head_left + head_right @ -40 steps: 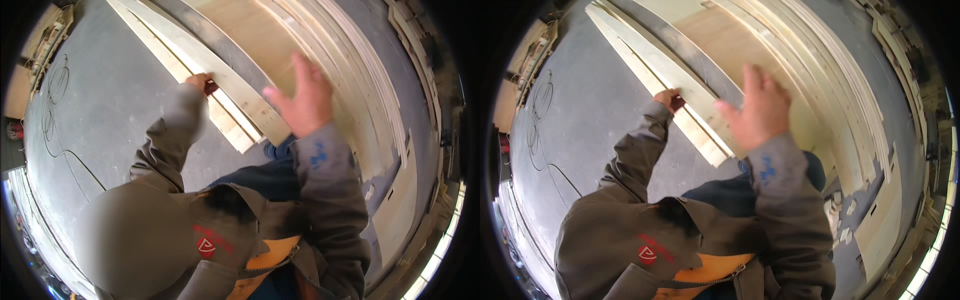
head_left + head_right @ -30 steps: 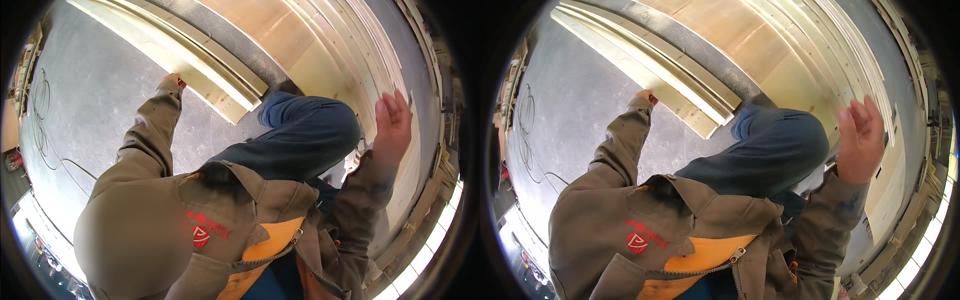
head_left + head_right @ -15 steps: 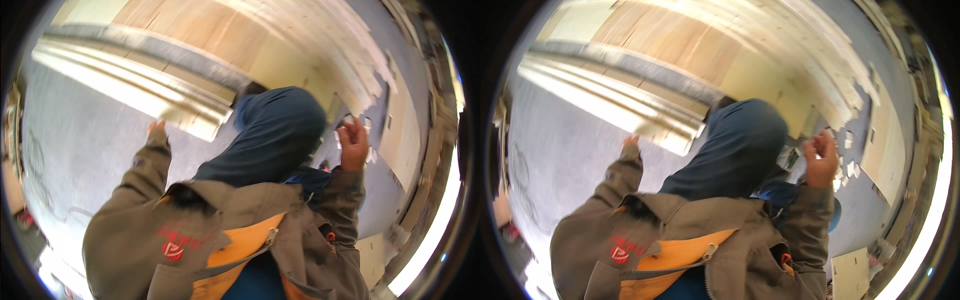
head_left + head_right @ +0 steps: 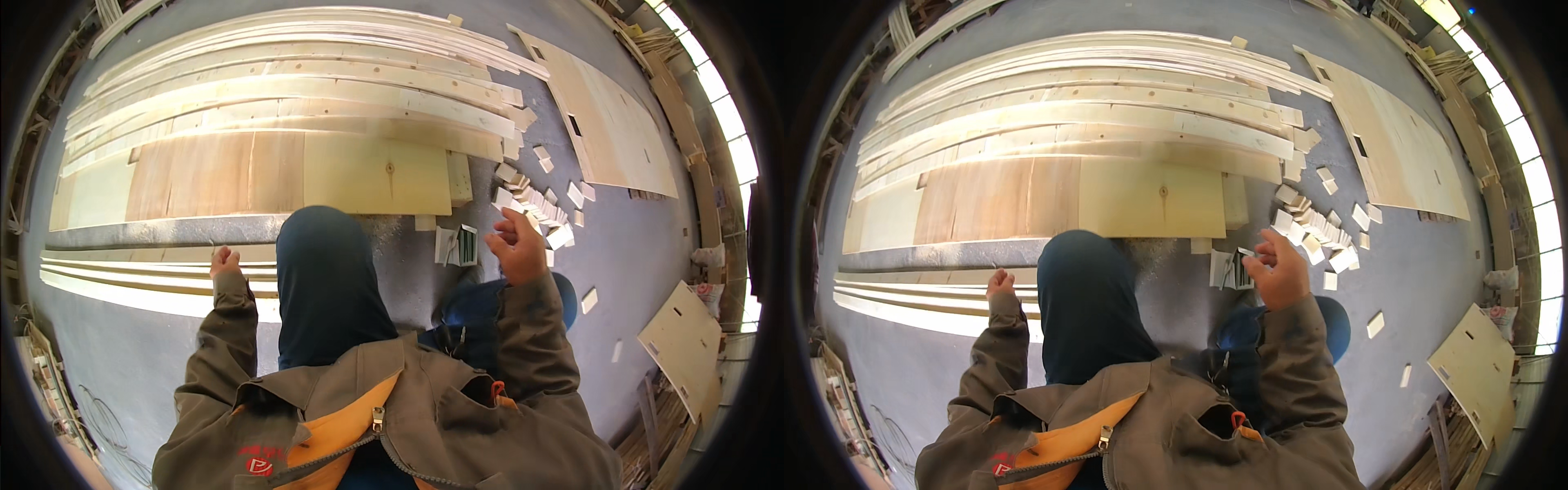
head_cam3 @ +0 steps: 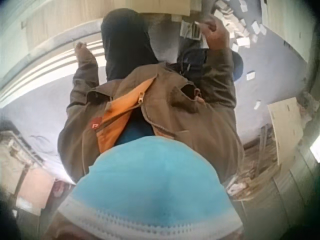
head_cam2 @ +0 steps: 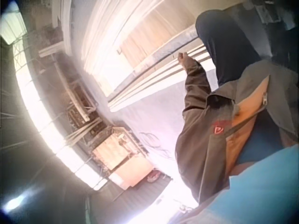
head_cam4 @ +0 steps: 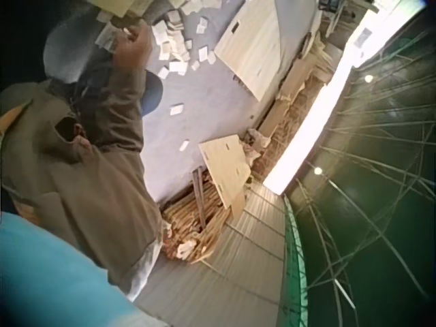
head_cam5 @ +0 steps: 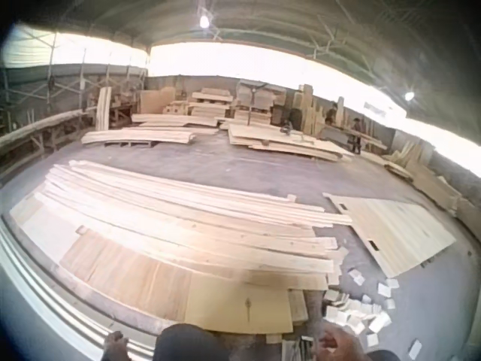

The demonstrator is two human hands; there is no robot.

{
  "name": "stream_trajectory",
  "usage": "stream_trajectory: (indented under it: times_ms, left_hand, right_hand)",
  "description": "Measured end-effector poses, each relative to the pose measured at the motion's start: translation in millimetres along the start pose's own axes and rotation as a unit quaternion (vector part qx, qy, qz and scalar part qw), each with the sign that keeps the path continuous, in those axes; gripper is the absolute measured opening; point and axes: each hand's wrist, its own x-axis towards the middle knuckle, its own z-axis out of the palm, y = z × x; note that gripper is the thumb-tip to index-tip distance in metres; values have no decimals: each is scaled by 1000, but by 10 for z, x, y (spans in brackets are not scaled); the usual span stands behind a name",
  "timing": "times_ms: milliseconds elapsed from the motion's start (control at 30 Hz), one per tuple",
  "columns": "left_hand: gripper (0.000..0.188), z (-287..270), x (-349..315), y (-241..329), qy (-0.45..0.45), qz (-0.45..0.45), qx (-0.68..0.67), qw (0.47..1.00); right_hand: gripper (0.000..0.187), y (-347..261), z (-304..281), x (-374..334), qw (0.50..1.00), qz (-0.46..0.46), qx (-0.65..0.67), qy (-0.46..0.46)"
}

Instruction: The person assembles a curved wooden structure by placing small wooden blocks onto a larger curved frame and securing them with a red pneumatic nail gun. The person repeatedly picks up blocks, positions them, and nails them in place.

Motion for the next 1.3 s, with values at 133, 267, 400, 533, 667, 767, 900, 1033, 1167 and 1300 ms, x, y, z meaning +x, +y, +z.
stream_trajectory:
  times_ms: [133,267,400,533,667,767,900,1033,1167,1300]
  left_hand:
    - [52,441,418,1227,-79,145,75,983]
    - [68,1085,911,2127,-144,279,168,935]
    - [74,2122,1085,3011,-218,389,336,829]
    - [73,3184,982,3440,-270,417,450,742]
    - [78,3929,1591,3328,-253,448,432,741]
    - [79,4475,1747,3257,-221,477,436,730]
    - [70,5109,1978,3365,-227,463,476,713]
    - [57,5443,1919,3472,-215,462,501,700]
    - [51,5398,2018,3481,-255,409,514,709]
    - [47,5279,1924,3640,-227,484,532,656]
  right_hand:
    - [61,260,-280,300,999,26,12,18]
    - [63,454,-453,453,999,30,35,13]
    - [55,342,-683,532,999,41,-3,18]
    - [59,562,-713,538,995,95,-12,15]
    - [64,628,-661,672,983,184,27,-8]
    - [67,570,-563,899,983,175,6,-56]
    - [76,545,-553,1199,948,296,24,-115]
    - [57,780,-506,1261,968,214,14,-129]
    - [55,811,-492,1393,964,226,-3,-140]
    - [56,815,-490,1450,956,266,-3,-128]
